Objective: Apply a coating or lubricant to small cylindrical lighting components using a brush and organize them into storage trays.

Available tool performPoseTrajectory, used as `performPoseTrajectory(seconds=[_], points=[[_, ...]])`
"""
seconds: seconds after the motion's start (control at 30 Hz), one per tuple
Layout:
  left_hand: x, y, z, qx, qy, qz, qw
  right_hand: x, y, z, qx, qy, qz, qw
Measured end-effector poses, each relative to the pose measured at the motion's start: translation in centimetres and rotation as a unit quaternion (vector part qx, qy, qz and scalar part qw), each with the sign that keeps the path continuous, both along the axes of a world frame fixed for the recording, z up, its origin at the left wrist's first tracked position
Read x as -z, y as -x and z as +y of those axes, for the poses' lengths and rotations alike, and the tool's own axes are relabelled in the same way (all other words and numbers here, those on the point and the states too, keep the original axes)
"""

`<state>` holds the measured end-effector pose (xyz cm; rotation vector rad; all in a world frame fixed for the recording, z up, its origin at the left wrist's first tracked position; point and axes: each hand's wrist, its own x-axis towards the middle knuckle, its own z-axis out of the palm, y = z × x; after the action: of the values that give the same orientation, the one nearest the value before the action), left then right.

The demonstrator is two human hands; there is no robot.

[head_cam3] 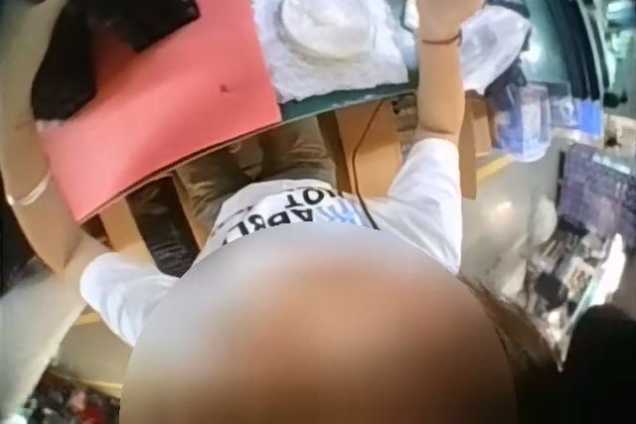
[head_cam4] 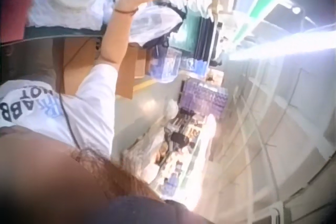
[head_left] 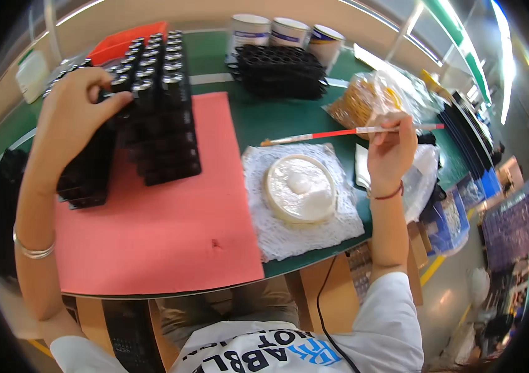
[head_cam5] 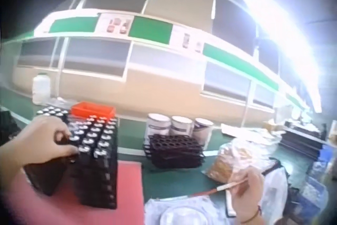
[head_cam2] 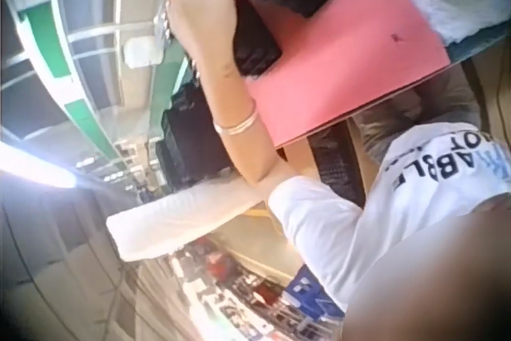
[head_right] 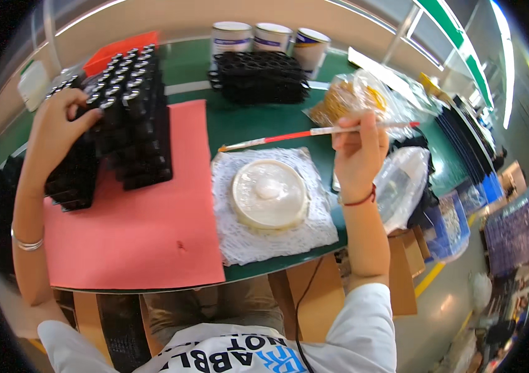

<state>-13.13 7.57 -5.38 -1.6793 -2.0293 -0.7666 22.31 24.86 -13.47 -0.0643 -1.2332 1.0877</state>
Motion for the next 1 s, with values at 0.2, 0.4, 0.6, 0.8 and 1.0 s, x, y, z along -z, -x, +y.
performPoseTrajectory(seconds=[0.2,0.4,0.6,0.8,1.0], points=[[0.8,0.5,-0.6,0.022,-0.157,0.067,0.985,-0.7,0.4,-1.9,0.055,-0.14,-0.05,0.987],[4.3,-8.0,-3.7,0.249,-0.035,0.042,0.967,-0.2,0.3,-3.3,0.124,-0.281,-0.153,0.939],[11.4,-7.4,-2.6,0.292,0.091,-0.122,0.944,-0.3,0.6,-3.6,0.161,-0.329,-0.181,0.913],[12.1,-7.0,-2.3,0.293,0.123,-0.205,0.926,0.1,1.2,-3.8,0.172,-0.364,-0.191,0.895],[11.9,-6.8,-2.2,0.267,0.174,-0.276,0.907,0.5,1.8,-3.7,0.074,-0.235,-0.179,0.953]])
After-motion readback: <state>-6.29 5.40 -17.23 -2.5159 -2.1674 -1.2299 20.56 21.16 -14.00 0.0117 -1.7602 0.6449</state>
